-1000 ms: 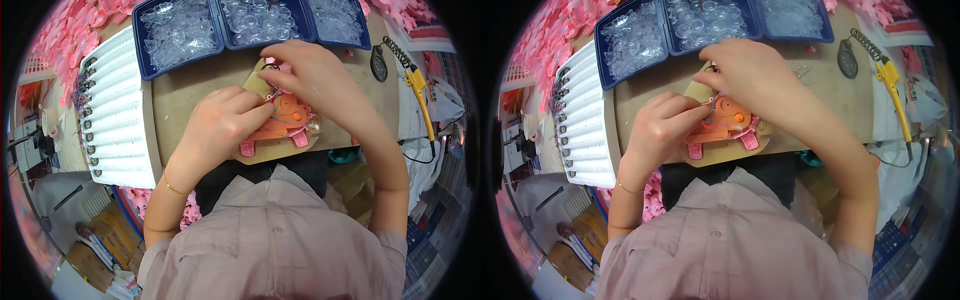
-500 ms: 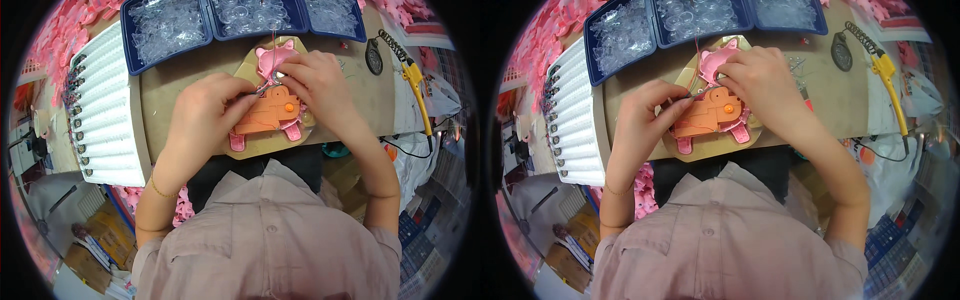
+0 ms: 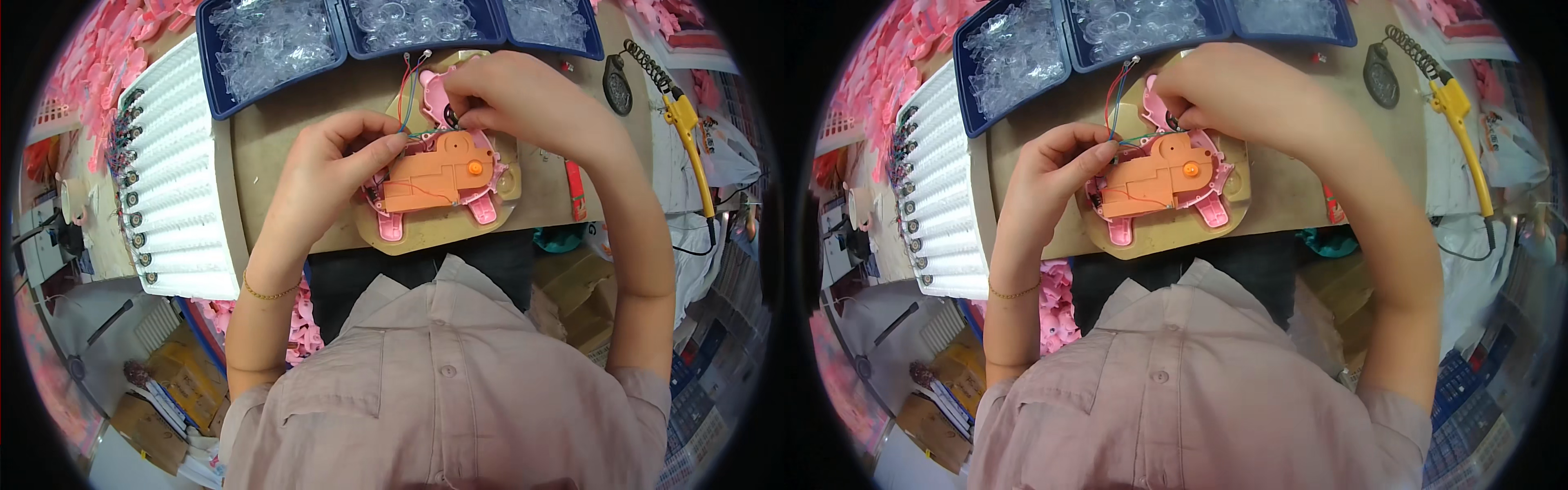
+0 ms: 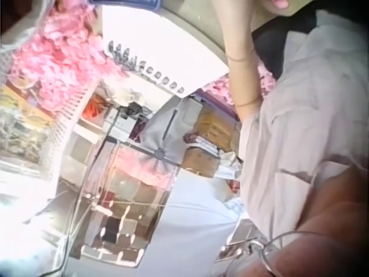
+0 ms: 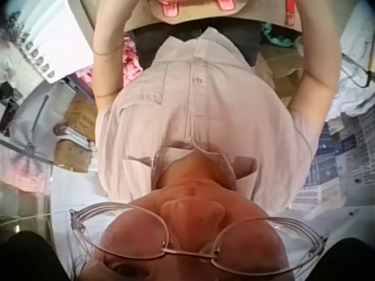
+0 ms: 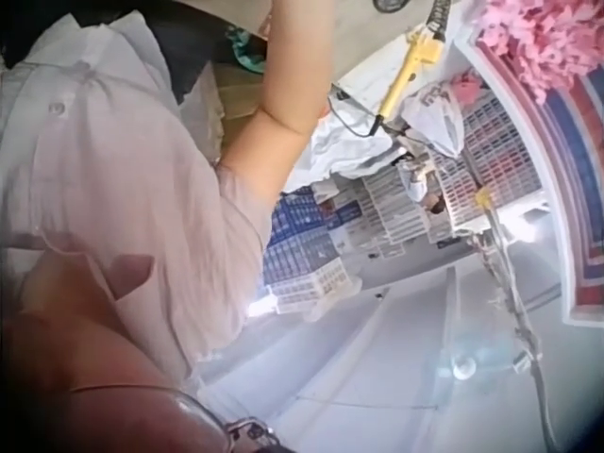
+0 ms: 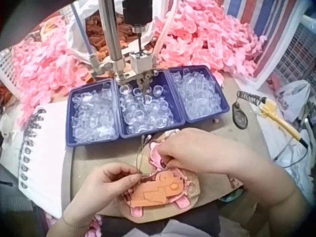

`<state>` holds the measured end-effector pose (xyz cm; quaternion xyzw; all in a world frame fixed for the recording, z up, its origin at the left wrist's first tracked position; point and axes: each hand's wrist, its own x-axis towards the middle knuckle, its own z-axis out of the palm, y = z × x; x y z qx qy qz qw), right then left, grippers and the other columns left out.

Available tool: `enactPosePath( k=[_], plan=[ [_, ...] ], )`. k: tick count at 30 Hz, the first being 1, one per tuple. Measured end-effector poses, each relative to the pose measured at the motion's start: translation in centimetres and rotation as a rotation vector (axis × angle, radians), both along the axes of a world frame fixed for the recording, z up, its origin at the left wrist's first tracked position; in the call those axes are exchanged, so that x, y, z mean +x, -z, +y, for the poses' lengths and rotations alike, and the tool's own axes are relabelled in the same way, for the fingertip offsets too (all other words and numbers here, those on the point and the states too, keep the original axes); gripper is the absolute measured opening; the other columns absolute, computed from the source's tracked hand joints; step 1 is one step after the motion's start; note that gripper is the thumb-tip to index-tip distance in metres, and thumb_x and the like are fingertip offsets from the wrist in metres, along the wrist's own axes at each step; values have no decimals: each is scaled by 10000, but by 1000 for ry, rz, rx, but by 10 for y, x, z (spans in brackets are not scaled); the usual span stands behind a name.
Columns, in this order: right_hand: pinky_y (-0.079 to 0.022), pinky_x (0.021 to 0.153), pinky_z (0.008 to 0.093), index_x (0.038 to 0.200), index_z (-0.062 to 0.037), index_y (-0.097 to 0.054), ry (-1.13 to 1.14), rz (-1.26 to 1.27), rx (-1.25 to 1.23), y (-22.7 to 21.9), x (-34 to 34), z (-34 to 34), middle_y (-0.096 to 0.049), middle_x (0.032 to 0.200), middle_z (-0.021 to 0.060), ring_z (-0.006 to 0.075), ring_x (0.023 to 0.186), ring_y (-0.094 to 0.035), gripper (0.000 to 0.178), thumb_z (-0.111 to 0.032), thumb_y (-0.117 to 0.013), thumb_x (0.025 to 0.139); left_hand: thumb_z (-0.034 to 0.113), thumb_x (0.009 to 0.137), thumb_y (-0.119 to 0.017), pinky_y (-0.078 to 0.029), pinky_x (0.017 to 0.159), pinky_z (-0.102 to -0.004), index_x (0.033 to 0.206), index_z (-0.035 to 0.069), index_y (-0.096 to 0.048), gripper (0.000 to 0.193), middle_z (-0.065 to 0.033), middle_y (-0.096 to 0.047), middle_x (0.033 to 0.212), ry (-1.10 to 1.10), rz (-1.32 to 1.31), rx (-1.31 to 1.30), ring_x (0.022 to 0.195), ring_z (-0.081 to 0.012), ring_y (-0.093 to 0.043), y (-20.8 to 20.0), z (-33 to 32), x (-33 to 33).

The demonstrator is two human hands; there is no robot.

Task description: Assembling small electronic toy ponies by connecting internal wiring, soldering components, and screwing the plastic shells together.

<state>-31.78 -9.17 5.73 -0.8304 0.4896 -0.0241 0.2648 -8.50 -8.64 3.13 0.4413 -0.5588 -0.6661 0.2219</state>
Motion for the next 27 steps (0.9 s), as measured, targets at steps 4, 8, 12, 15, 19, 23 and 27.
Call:
enactPosePath(
  k=[4, 8, 12, 15, 19, 23, 27],
  plan=[
    [-436, 626, 406, 810, -6, -566, -28, 132, -136, -5, 8, 3, -556, 722, 134, 310, 709, -569, 114, -55, -636, 735, 127, 877, -653, -421, 570, -187, 986, -44, -652, 202, 6, -634, 794, 42, -17, 57, 665, -32, -512, 0, -4, 1],
    [-434, 683, 393, 814, -39, -579, 29, -66, -227, -4, 6, 24, -567, 760, 100, 282, 762, -574, 125, -86, -662, 733, 131, 871, -658, -424, 565, -200, 968, -37, -659, 194, 6, -623, 770, -17, -39, 7, 651, -37, -505, -1, -2, 4],
    [-428, 781, 381, 872, -82, -616, -17, -433, -353, -11, 32, 83, -598, 909, 42, 222, 846, -583, 183, -103, -707, 715, 127, 850, -659, -448, 563, -261, 932, -12, -665, 162, -44, -642, 761, 35, -136, -144, 625, -102, -555, -5, 4, -4],
    [-425, 814, 384, 919, -94, -639, -80, -267, -455, 17, 27, 88, -598, 991, 39, 222, 888, -582, 254, -111, -741, 687, 114, 824, -662, -465, 593, -310, 924, 14, -671, 142, -80, -638, 765, 80, -235, -492, 648, -184, -591, -12, 9, -4],
    [-429, 816, 385, 946, -80, -647, 71, -256, -546, 18, 22, 93, -594, 1021, 50, 252, 906, -571, 297, -129, -761, 676, 98, 768, -678, -464, 639, -336, 927, 64, -678, 163, -41, -617, 838, 66, -354, -1077, 750, -225, -593, 0, 42, -8],
    [-440, 779, 341, 994, -56, -653, 268, -356, -445, 21, 9, 107, -582, 1031, 81, 240, 899, -563, 317, -49, -738, 688, 124, 736, -704, -430, 704, -313, 979, 95, -680, 245, 5, -614, 986, -8, -451, -1322, 884, -184, -566, 19, 65, -9],
    [-445, 692, 245, 1022, -16, -650, 706, -852, 189, -7, 10, 116, -589, 981, 86, 142, 815, -570, 297, 21, -695, 731, 188, 713, -732, -375, 806, -324, 1023, 118, -679, 322, 9, -601, 1079, -21, -548, -1267, 1012, -169, -519, 22, 83, -8]
  ],
)
